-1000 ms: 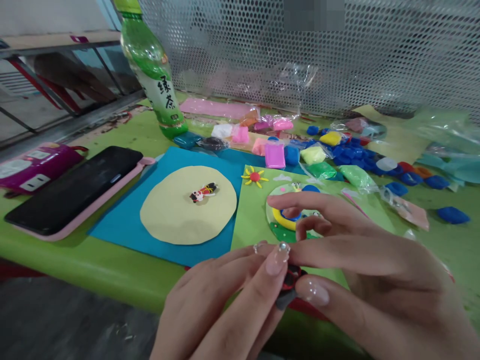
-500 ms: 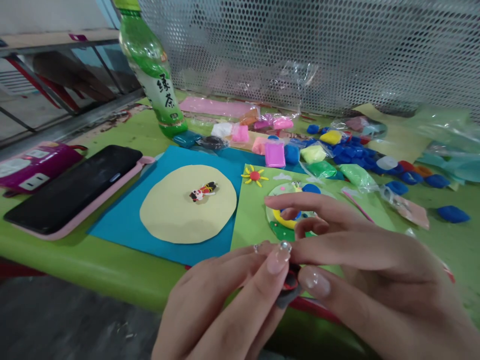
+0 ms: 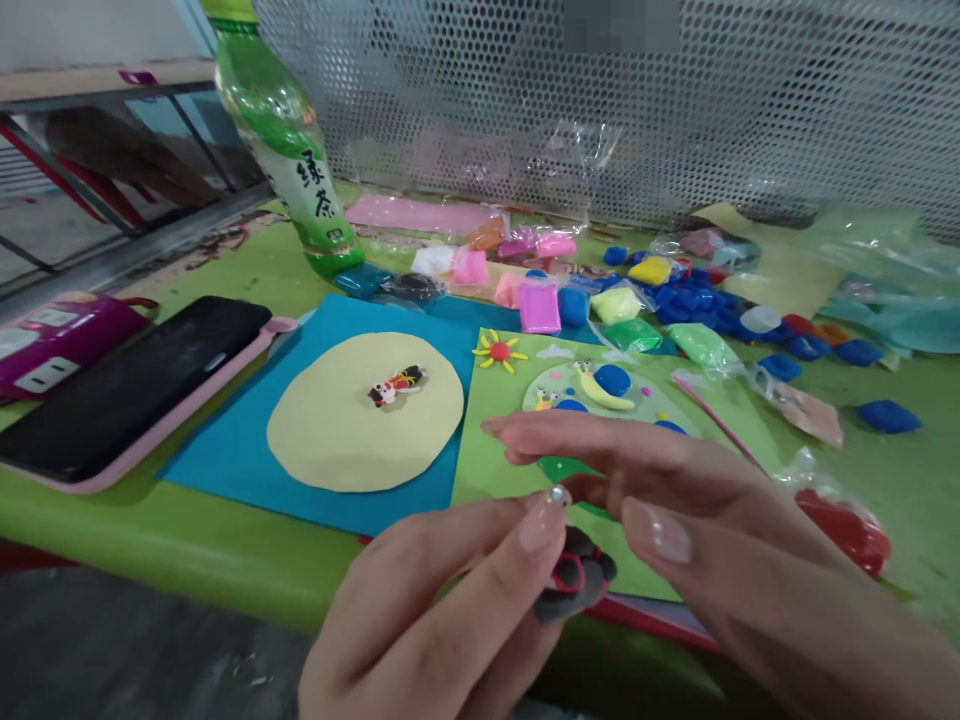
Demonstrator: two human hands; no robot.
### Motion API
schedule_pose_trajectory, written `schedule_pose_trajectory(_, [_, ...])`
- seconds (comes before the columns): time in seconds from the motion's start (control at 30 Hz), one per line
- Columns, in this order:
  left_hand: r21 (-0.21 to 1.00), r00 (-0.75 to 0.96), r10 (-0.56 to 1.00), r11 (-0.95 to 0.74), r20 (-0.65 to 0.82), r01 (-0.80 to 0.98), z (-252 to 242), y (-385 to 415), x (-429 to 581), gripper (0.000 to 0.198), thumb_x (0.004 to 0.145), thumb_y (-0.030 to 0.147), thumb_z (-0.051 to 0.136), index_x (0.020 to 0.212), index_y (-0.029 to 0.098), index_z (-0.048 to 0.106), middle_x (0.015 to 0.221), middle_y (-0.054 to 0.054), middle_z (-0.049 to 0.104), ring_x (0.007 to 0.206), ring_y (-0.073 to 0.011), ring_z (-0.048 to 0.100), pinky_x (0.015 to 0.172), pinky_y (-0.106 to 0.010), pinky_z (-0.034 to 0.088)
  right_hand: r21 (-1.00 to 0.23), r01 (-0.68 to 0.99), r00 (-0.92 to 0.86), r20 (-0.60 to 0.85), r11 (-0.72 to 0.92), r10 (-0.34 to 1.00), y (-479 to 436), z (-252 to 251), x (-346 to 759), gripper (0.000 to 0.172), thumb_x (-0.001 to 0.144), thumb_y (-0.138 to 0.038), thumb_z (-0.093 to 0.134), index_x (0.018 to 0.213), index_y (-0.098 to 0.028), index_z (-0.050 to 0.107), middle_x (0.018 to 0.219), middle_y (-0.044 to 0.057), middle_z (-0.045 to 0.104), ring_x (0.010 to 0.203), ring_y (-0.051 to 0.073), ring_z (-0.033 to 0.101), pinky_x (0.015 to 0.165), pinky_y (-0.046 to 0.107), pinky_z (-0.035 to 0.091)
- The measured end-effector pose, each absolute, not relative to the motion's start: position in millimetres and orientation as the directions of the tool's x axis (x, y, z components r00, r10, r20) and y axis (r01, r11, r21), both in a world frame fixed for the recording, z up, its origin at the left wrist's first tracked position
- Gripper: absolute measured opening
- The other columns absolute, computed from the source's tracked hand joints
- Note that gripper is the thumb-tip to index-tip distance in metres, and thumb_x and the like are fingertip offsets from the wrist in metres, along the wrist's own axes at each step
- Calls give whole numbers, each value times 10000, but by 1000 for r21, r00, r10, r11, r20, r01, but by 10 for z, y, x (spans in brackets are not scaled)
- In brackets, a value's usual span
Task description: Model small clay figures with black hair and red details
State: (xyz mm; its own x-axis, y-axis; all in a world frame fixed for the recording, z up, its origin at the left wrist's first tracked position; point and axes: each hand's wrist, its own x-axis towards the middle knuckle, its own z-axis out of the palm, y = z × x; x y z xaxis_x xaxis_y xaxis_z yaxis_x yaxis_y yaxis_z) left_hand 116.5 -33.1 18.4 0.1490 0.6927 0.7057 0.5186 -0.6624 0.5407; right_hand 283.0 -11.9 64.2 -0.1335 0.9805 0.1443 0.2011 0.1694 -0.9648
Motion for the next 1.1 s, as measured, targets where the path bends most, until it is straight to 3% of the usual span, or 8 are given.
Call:
schedule_pose_trajectory(0.1, [659, 23, 743, -608, 669, 442, 205, -317, 1282, 440, 798, 375, 732, 1224, 366, 619, 956, -4, 741, 837, -221, 728, 597, -265, 646, -950, 255, -121, 152, 179, 981, -67, 704, 2736, 284, 784, -483, 730, 1042, -366, 742, 1042, 27, 741, 1079, 296, 669, 839, 428, 604])
schedule_pose_trajectory(0.27, [662, 34, 745, -612, 666, 433, 238, -294, 1393, 424, 800, 410, 720, 1206, 331, 627, 979, -26, 738, 887, -243, 723, 637, -295, 650, -947, 255, -120, 169, 194, 978, -33, 758, 2750, 237, 759, -435, 769, 984, -361, 757, 1058, 29, 738, 1121, 302, 649, 858, 443, 600])
schedule_pose_trajectory(0.5, [438, 338, 638, -743, 691, 506, 242, -256, 1096, 521, 862, 192, 638, 1363, 236, 502, 1080, -35, 735, 910, -200, 724, 733, -249, 634, -986, 42, -166, 150, 159, 975, -106, 711, 2920, 210, 775, -254, 771, 865, -444, 764, 1078, -66, 745, 884, 176, 733, 825, 348, 615])
schedule_pose_trajectory(0.6, [354, 465, 605, -778, 647, 519, 241, -230, 997, 585, 900, 129, 569, 1449, 168, 369, 1201, -43, 689, 1032, -149, 685, 880, -183, 574, -1000, 0, -152, -10, -10, 988, -140, 764, 2894, 141, 774, -312, 778, 818, -445, 765, 1104, -75, 734, 1031, 185, 687, 862, 325, 589])
schedule_pose_trajectory(0.77, [353, 546, 599, -795, 586, 493, 249, -185, 956, 401, 933, 146, 537, 1331, 160, 490, 1119, -2, 720, 894, -66, 698, 877, -72, 516, -973, 77, -127, -228, -220, 965, -162, 800, 2910, 249, 747, -458, 780, 992, -461, 738, 1228, -47, 666, 1071, 249, 638, 891, 417, 547])
schedule_pose_trajectory(0.87, [491, 503, 637, -771, 584, 406, 258, -199, 1028, 408, 914, 204, 597, 1314, 191, 514, 1105, 17, 730, 897, -69, 704, 873, -78, 530, -974, 48, -236, -228, -223, 945, -139, 768, 2959, 261, 792, -449, 746, 1047, -488, 705, 1255, -68, 641, 1153, 242, 593, 897, 382, 535])
schedule_pose_trajectory(1.0, [826, 210, 821, -557, 530, 92, 268, -229, 1223, 395, 870, 300, 680, 1257, 312, 599, 953, 65, 768, 829, -82, 725, 790, -107, 580, -971, -24, -289, -222, -239, 931, -126, 776, 2969, 228, 821, -461, 713, 1049, -463, 711, 1221, -38, 649, 1161, 233, 584, 841, 323, 552])
schedule_pose_trajectory(1.1, [884, 187, 867, -431, 462, -181, 256, -228, 1322, 300, 886, 355, 651, 1185, 359, 658, 826, 58, 772, 634, -77, 719, 643, -110, 598, -968, -13, -279, -236, -249, 931, -140, 817, 2949, 281, 791, -472, 737, 1066, -417, 718, 1214, 1, 641, 1101, 257, 603, 814, 352, 565])
